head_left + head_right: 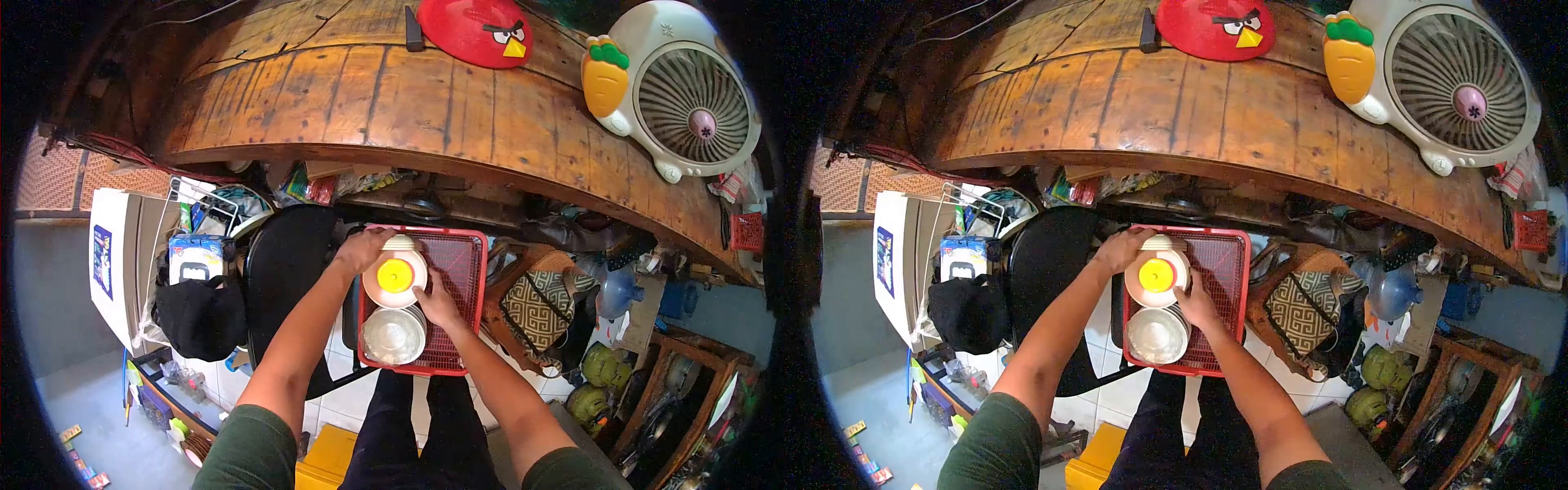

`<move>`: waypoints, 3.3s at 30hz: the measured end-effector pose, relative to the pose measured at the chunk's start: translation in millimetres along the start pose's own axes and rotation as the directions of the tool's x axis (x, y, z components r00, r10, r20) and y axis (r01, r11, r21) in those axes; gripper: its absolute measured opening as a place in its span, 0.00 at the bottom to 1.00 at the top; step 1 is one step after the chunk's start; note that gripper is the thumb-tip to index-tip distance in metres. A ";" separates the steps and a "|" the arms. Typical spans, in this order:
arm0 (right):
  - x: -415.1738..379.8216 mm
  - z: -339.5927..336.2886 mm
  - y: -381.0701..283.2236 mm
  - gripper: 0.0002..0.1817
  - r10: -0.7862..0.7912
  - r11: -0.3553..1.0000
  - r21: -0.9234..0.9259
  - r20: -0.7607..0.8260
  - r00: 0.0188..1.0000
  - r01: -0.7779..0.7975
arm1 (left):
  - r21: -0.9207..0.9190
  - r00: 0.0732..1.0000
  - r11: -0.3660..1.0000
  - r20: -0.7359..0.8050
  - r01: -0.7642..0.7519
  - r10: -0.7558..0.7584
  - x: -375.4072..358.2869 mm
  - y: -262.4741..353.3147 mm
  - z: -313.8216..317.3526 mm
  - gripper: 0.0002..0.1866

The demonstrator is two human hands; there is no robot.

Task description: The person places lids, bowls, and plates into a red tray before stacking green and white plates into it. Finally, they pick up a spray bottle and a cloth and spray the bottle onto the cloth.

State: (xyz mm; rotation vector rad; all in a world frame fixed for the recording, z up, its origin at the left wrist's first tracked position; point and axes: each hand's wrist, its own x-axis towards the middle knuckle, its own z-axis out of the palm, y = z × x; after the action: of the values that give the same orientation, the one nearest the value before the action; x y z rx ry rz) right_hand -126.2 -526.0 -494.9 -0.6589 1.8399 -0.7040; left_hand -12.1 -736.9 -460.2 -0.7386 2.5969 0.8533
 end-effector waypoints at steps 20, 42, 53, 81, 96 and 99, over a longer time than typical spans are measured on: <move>-144.1 -100.6 2.9 0.31 -0.215 0.943 0.244 -0.072 0.974 0.226 | -0.404 0.878 0.914 -0.446 -0.025 -0.173 -175.0 110.2 -30.0 0.30; -383.4 -121.6 -174.9 0.20 -0.121 0.572 0.643 -0.549 0.827 0.510 | -0.723 0.873 0.496 -0.444 -0.481 0.201 -275.9 240.7 -150.4 0.25; -501.1 -105.2 -136.1 0.20 0.006 0.532 0.504 -0.806 0.592 0.681 | -0.867 0.855 0.351 -0.147 -0.353 0.497 -272.3 311.4 -139.6 0.22; -741.1 41.8 76.2 0.22 0.675 0.313 0.455 -0.724 0.141 0.834 | -0.784 0.361 0.587 0.498 -0.200 0.789 -400.5 585.7 23.0 0.31; -701.7 88.7 8.2 0.26 0.808 0.504 0.294 -0.492 -0.323 0.812 | -0.632 -0.187 0.663 0.765 -0.401 0.616 -377.8 712.1 90.6 0.27; -686.5 126.0 -6.5 0.26 0.853 0.499 0.248 -0.311 -0.419 0.831 | -0.612 -0.369 0.645 0.791 -0.458 0.488 -410.7 710.2 118.2 0.28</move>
State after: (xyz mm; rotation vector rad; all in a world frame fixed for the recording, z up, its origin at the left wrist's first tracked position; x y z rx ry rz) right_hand 222.8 -61.8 -107.7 2.0057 1.9046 -2.8277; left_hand -57.6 -19.7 -47.1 1.0353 1.1668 0.9847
